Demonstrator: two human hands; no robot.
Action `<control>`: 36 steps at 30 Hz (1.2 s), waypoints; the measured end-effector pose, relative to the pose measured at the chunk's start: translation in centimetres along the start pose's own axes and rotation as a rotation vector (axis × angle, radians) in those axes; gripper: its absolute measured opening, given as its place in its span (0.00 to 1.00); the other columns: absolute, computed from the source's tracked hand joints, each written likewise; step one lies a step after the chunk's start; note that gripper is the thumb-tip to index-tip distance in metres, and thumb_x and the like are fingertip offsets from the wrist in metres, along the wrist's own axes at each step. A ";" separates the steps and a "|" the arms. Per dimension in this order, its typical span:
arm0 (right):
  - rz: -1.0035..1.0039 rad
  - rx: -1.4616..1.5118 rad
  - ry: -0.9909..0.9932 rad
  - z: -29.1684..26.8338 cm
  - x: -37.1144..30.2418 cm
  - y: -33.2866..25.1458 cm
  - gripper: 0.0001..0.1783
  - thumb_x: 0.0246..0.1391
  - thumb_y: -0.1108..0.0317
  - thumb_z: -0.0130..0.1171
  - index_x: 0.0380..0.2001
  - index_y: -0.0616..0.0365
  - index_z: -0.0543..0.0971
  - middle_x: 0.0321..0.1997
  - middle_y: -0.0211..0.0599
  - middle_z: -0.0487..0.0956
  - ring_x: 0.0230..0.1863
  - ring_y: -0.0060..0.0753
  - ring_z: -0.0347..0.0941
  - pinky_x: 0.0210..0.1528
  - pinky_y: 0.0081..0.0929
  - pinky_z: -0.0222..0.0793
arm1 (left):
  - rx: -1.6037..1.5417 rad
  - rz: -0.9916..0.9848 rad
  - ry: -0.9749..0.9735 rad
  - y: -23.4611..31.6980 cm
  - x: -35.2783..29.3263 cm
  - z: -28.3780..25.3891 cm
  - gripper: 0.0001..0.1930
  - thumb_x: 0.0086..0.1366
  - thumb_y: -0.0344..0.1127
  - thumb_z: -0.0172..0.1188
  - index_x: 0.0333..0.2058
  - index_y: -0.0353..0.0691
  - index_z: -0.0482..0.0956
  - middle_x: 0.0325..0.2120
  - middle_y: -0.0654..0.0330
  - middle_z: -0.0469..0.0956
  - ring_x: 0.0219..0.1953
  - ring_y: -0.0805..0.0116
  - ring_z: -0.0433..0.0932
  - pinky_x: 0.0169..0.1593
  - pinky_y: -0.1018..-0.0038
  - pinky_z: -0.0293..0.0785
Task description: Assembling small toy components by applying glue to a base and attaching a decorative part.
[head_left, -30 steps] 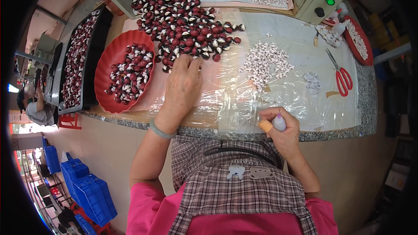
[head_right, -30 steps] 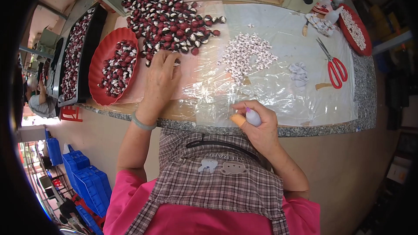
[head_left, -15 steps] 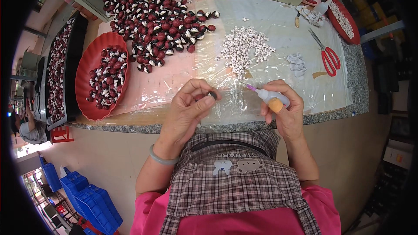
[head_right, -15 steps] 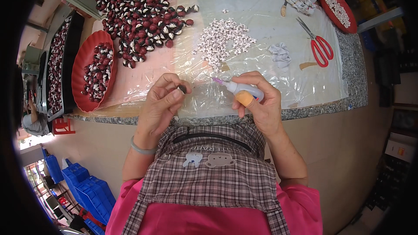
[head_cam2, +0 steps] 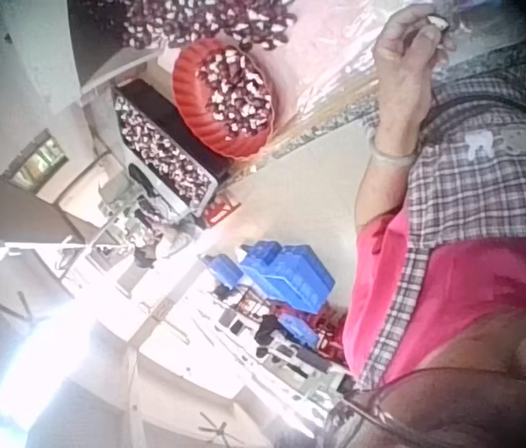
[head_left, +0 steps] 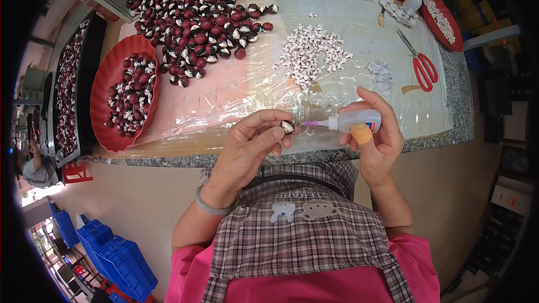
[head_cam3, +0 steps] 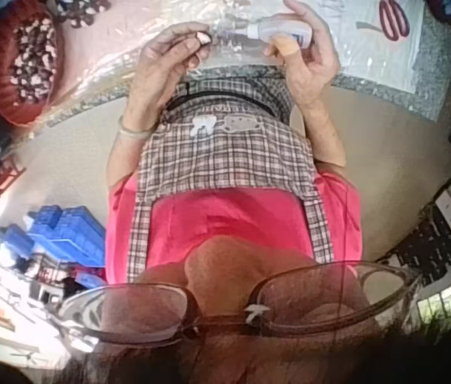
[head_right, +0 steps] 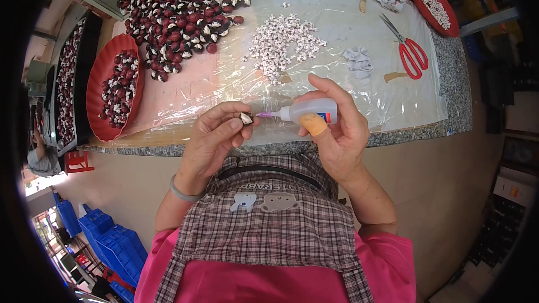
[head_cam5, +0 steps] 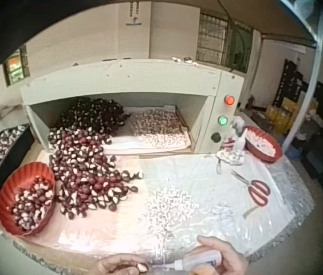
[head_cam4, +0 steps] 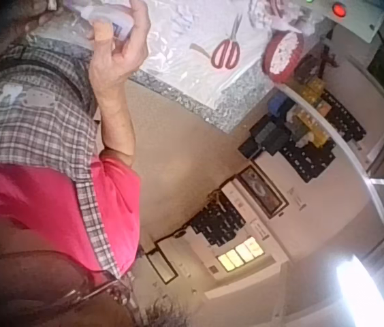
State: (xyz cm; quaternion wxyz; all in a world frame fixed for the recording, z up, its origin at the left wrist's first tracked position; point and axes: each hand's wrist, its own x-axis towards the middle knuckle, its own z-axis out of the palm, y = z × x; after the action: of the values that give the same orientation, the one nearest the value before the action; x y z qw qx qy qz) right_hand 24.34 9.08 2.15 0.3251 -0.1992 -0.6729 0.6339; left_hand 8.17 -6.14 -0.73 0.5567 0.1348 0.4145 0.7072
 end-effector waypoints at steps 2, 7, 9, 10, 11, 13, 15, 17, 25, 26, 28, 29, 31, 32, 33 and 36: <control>-0.048 -0.055 -0.013 0.0 -0.1 -0.1 0.26 0.57 0.67 0.58 0.57 0.64 0.66 0.38 0.42 0.79 0.27 0.20 0.73 0.28 0.16 0.70 | 0.016 0.001 0.010 -0.1 -0.1 0.0 0.15 0.64 0.26 0.56 0.49 0.32 0.75 0.37 0.57 0.79 0.32 0.78 0.73 0.34 0.83 0.69; -0.077 -0.231 0.001 0.2 -0.5 -0.8 0.28 0.56 0.66 0.60 0.57 0.67 0.67 0.35 0.44 0.80 0.32 0.24 0.76 0.34 0.20 0.73 | 0.028 -0.012 0.014 -0.2 0.0 -0.3 0.15 0.64 0.27 0.56 0.49 0.32 0.76 0.34 0.58 0.78 0.31 0.78 0.72 0.34 0.83 0.69; -0.110 -0.281 -0.007 0.2 -0.5 -0.7 0.28 0.55 0.66 0.61 0.56 0.67 0.67 0.35 0.44 0.81 0.33 0.26 0.77 0.36 0.21 0.73 | 0.005 -0.022 0.024 -0.1 0.0 -0.2 0.14 0.64 0.27 0.56 0.49 0.32 0.76 0.33 0.58 0.78 0.30 0.79 0.71 0.34 0.83 0.68; -0.144 -0.331 -0.014 0.2 -0.5 -0.6 0.28 0.55 0.65 0.61 0.56 0.68 0.68 0.35 0.45 0.81 0.34 0.28 0.78 0.37 0.23 0.74 | 0.013 -0.027 0.026 0.0 0.0 -0.2 0.15 0.64 0.27 0.56 0.49 0.32 0.76 0.33 0.58 0.78 0.30 0.79 0.71 0.34 0.83 0.69; -0.142 -0.332 -0.015 0.3 -0.5 -0.6 0.28 0.55 0.65 0.61 0.56 0.68 0.68 0.35 0.45 0.81 0.34 0.28 0.78 0.37 0.23 0.74 | 0.021 -0.033 0.029 0.0 0.0 -0.1 0.15 0.65 0.27 0.55 0.50 0.32 0.76 0.33 0.58 0.78 0.30 0.79 0.71 0.34 0.83 0.69; -0.133 -0.363 -0.015 0.4 -0.5 -0.6 0.29 0.54 0.64 0.62 0.55 0.69 0.68 0.35 0.46 0.81 0.36 0.32 0.79 0.38 0.24 0.74 | 0.034 -0.029 0.035 -0.1 0.0 0.0 0.15 0.65 0.28 0.55 0.49 0.31 0.76 0.32 0.57 0.78 0.30 0.79 0.71 0.32 0.84 0.67; -0.144 -0.374 -0.026 0.4 -0.6 -0.5 0.29 0.53 0.64 0.62 0.55 0.68 0.68 0.35 0.47 0.81 0.36 0.32 0.79 0.38 0.24 0.74 | 0.048 -0.025 0.043 -0.2 0.0 -0.1 0.14 0.65 0.28 0.54 0.49 0.31 0.76 0.32 0.56 0.78 0.29 0.80 0.70 0.30 0.85 0.65; -0.156 -0.385 -0.035 0.5 -0.6 -0.5 0.29 0.53 0.64 0.63 0.55 0.68 0.68 0.36 0.47 0.81 0.35 0.33 0.80 0.38 0.24 0.74 | 0.043 -0.046 0.018 -0.4 0.0 -0.3 0.14 0.65 0.29 0.54 0.49 0.30 0.76 0.32 0.57 0.78 0.29 0.80 0.70 0.30 0.85 0.65; -0.201 -0.460 -0.054 0.5 -0.6 -0.4 0.28 0.52 0.64 0.63 0.53 0.68 0.71 0.40 0.48 0.80 0.36 0.36 0.81 0.37 0.26 0.76 | 0.086 -0.056 0.027 -0.4 0.1 -0.1 0.15 0.66 0.30 0.54 0.49 0.31 0.76 0.32 0.57 0.78 0.28 0.80 0.69 0.30 0.85 0.64; -0.200 -0.460 -0.054 0.5 -0.6 -0.4 0.28 0.52 0.64 0.63 0.53 0.68 0.71 0.40 0.48 0.80 0.36 0.36 0.81 0.37 0.26 0.76 | 0.083 -0.055 0.026 -0.5 0.1 -0.1 0.15 0.66 0.30 0.54 0.49 0.31 0.76 0.32 0.57 0.78 0.28 0.80 0.69 0.30 0.85 0.64; -0.195 -0.469 -0.063 0.5 -0.6 -0.5 0.27 0.51 0.65 0.63 0.52 0.68 0.71 0.40 0.49 0.80 0.36 0.37 0.81 0.36 0.26 0.76 | 0.085 -0.057 0.031 -0.4 0.1 0.0 0.15 0.66 0.30 0.54 0.49 0.31 0.76 0.32 0.58 0.78 0.28 0.80 0.69 0.30 0.85 0.64; -0.195 -0.469 -0.063 0.5 -0.5 -0.5 0.27 0.51 0.65 0.63 0.52 0.68 0.71 0.40 0.49 0.80 0.36 0.37 0.81 0.36 0.26 0.76 | 0.088 -0.060 0.035 -0.4 0.1 0.1 0.15 0.66 0.31 0.54 0.49 0.31 0.76 0.31 0.58 0.78 0.28 0.80 0.68 0.30 0.85 0.64; -0.271 -0.493 -0.095 0.6 -0.4 -0.4 0.26 0.51 0.65 0.63 0.51 0.68 0.72 0.41 0.49 0.79 0.35 0.38 0.81 0.35 0.26 0.76 | 0.085 -0.064 0.022 -0.5 0.0 -0.2 0.15 0.66 0.31 0.54 0.49 0.31 0.76 0.30 0.59 0.77 0.27 0.80 0.68 0.30 0.85 0.64; -0.271 -0.493 -0.095 0.5 -0.3 -0.4 0.26 0.51 0.65 0.63 0.51 0.68 0.72 0.41 0.49 0.79 0.35 0.38 0.81 0.35 0.26 0.76 | 0.082 -0.068 0.009 -0.6 0.0 -0.3 0.15 0.66 0.31 0.54 0.49 0.31 0.75 0.30 0.60 0.77 0.27 0.80 0.68 0.30 0.85 0.64; -0.322 -0.503 -0.107 0.5 -0.2 -0.3 0.26 0.51 0.65 0.63 0.51 0.68 0.72 0.40 0.49 0.80 0.35 0.38 0.81 0.35 0.27 0.76 | 0.082 -0.068 0.009 -0.6 0.0 -0.4 0.15 0.66 0.31 0.54 0.49 0.31 0.75 0.30 0.60 0.77 0.27 0.80 0.68 0.30 0.85 0.64; -0.376 -0.514 -0.115 0.4 0.0 -0.3 0.25 0.51 0.65 0.63 0.51 0.67 0.72 0.39 0.48 0.80 0.34 0.38 0.80 0.35 0.26 0.76 | 0.075 -0.076 0.003 -0.4 0.0 -0.3 0.15 0.66 0.31 0.54 0.49 0.31 0.76 0.28 0.61 0.76 0.27 0.80 0.67 0.29 0.85 0.63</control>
State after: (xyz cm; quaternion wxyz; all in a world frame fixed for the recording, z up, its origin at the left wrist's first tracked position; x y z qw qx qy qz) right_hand 24.12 8.74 2.47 0.3370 -0.1106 -0.8533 0.3822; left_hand 8.22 -6.24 -1.23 0.5771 0.1387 0.4463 0.6697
